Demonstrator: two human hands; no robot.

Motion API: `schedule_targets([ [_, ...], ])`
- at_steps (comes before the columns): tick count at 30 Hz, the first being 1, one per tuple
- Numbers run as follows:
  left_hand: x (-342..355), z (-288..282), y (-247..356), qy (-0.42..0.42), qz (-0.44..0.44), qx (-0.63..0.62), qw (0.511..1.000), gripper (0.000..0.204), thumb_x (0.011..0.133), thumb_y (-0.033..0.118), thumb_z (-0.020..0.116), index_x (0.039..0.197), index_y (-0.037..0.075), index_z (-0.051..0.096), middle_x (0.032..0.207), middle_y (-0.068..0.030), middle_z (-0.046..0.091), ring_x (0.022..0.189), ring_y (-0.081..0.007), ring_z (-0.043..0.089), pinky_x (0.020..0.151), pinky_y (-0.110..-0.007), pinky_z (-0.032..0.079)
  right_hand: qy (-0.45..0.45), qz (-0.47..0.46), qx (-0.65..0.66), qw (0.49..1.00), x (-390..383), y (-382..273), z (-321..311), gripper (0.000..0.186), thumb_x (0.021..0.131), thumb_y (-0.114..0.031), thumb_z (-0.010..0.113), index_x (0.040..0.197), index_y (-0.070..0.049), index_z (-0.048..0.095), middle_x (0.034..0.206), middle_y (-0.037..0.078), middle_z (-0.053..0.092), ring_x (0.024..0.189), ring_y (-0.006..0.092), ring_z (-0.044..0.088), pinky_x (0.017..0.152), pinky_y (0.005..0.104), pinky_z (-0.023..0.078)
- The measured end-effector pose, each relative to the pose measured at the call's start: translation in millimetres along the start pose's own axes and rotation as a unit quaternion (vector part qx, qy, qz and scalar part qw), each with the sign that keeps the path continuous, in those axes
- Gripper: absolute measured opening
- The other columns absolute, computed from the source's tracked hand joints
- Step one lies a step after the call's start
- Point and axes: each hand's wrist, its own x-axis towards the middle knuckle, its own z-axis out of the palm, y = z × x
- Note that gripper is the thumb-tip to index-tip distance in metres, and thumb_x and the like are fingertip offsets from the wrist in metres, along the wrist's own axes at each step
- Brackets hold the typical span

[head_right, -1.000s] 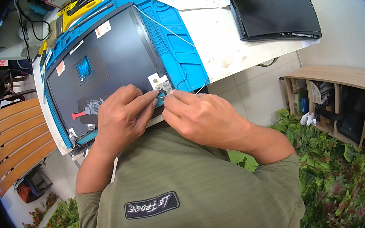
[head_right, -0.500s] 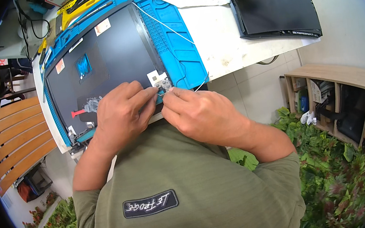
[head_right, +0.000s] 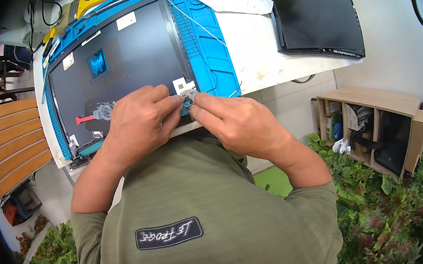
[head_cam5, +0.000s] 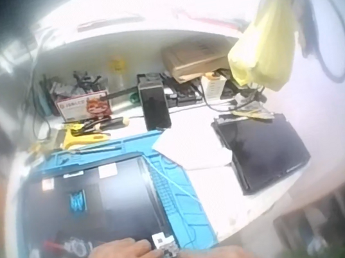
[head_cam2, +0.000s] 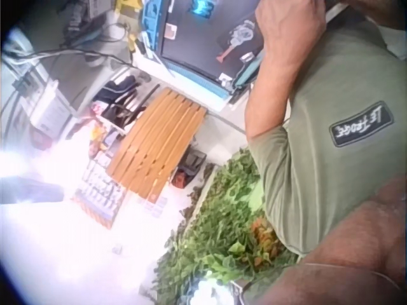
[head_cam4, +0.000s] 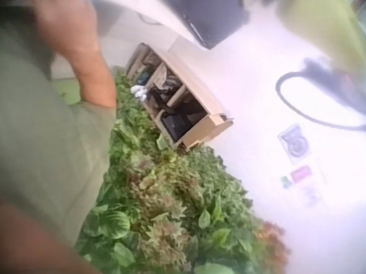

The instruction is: The person is repairing a laptop by handling internal components and wires on an anti-static mat, then uses a screwdriver to fasten a small circuit board into the device.

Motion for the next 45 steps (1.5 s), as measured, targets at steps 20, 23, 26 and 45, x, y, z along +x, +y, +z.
schedule_targets([
  [20,1,-1,3,-0.023,-0.018,0.012,0.999,0.007,0.091,0.014,0.085,0.097,0.011,0.084,0.082,-0.0046,0.064,0.077,-0.0266,0.069,0.065,-0.044,0.056,-0.007,0.079,0.071,0.994,8,29,-10,0.026,0.085,0.004,0.080,0.110,-0.001,0.076,0.104,0.013,0.072,0.100,0.0343,0.068,0.083,0.0453,0.058],
  [23,1,-2,3,-0.027,-0.025,0.009,0.999,0.008,0.091,0.014,0.085,0.098,0.011,0.085,0.083,-0.0046,0.065,0.077,-0.0269,0.069,0.065,-0.045,0.056,-0.007,0.110,0.103,0.988,11,36,-4,0.023,0.087,0.003,0.080,0.110,-0.001,0.077,0.100,0.013,0.072,0.097,0.0343,0.070,0.081,0.0453,0.059],
  [26,1,-2,3,-0.027,-0.027,0.004,0.999,0.009,0.092,0.015,0.085,0.099,0.011,0.086,0.083,-0.0047,0.065,0.077,-0.0271,0.069,0.065,-0.045,0.056,-0.002,0.108,0.120,0.987,16,44,-2,0.022,0.088,0.002,0.080,0.109,-0.002,0.078,0.099,0.013,0.073,0.096,0.0340,0.071,0.081,0.0454,0.059],
  [45,0,-3,3,-0.032,-0.027,0.003,0.999,0.012,0.092,0.014,0.086,0.103,0.012,0.087,0.083,-0.0047,0.065,0.076,-0.0269,0.069,0.064,-0.044,0.055,-0.066,-0.011,0.091,0.994,30,68,-5,0.021,0.084,0.001,0.083,0.102,-0.010,0.083,0.098,0.004,0.072,0.093,0.0277,0.074,0.076,0.0421,0.061],
])
